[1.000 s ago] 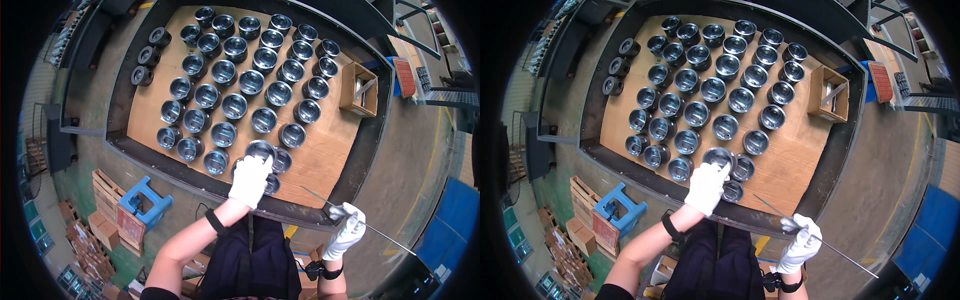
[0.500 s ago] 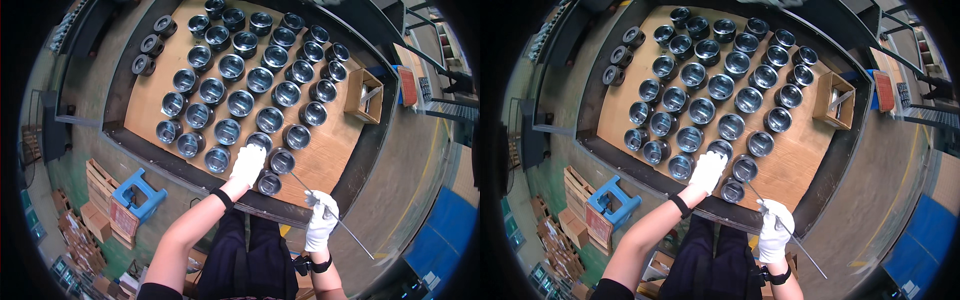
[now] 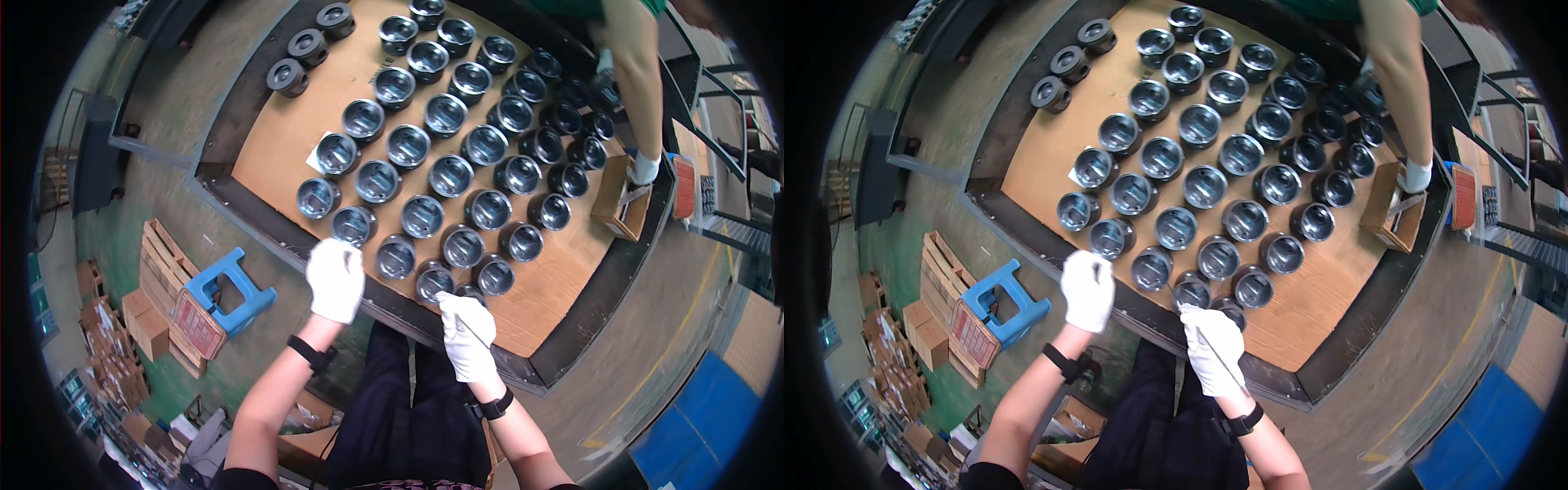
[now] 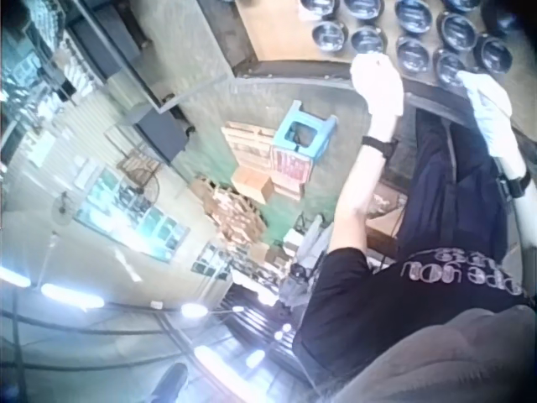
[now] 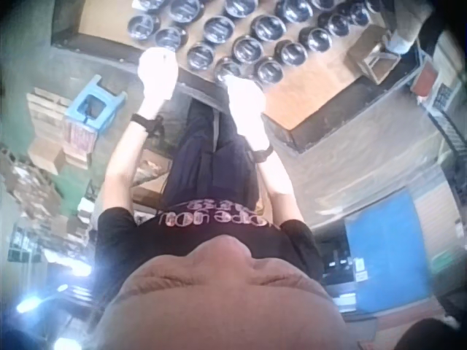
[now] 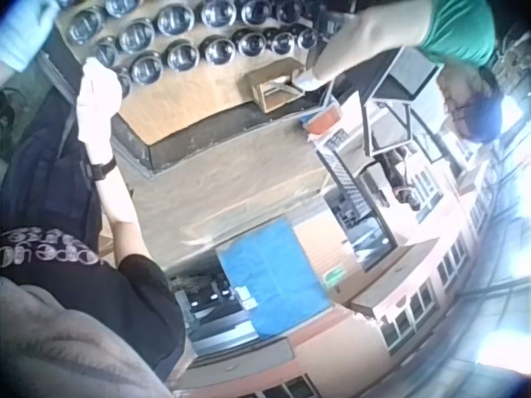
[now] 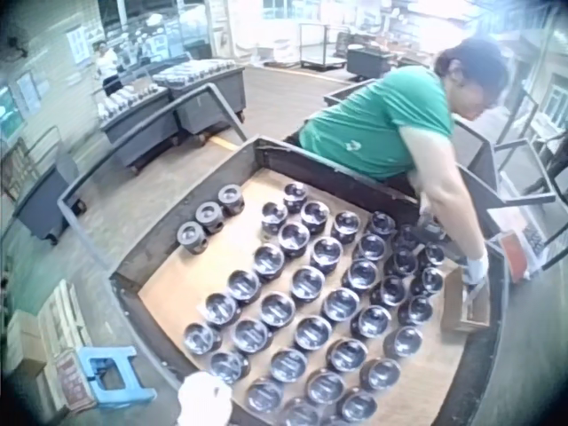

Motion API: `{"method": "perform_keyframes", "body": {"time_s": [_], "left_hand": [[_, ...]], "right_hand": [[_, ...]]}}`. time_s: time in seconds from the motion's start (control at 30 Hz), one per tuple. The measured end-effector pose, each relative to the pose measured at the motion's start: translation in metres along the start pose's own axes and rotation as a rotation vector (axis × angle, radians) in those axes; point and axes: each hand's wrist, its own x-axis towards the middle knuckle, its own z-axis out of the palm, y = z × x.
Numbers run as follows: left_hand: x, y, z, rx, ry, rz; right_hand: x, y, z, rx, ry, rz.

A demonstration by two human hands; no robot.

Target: The recorder uses a metal rod to inspect the inside of metal pistons and organizes them in a bin, before moving to another station.

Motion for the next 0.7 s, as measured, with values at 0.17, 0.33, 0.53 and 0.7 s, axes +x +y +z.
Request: {"method": "perform_keyframes", "body": {"time_s": [0.17, 0.33, 0.53, 0.7], "left_hand": [[0.047, -0.095, -0.01, 0.18, 0.368, -0.147], [0.058, -0.099, -0.009, 0.261, 0.301, -0.274], [0.061, -0.097, -0.01, 0.194, 0.295, -0.271], [0.063, -0.1, -0.009, 0.198, 0.274, -0.259]], "right_hand": [[0.009, -0.007, 0.033, -0.326, -0.096, -0.165], [0.006, -0.004, 0.052, -0.293, -0.085, -0.177], [0.012, 0.009, 0.068, -0.583, -0.307, -0.261], [0.02, 0.008, 0.068, -0.573, -0.291, -0.244]]}}
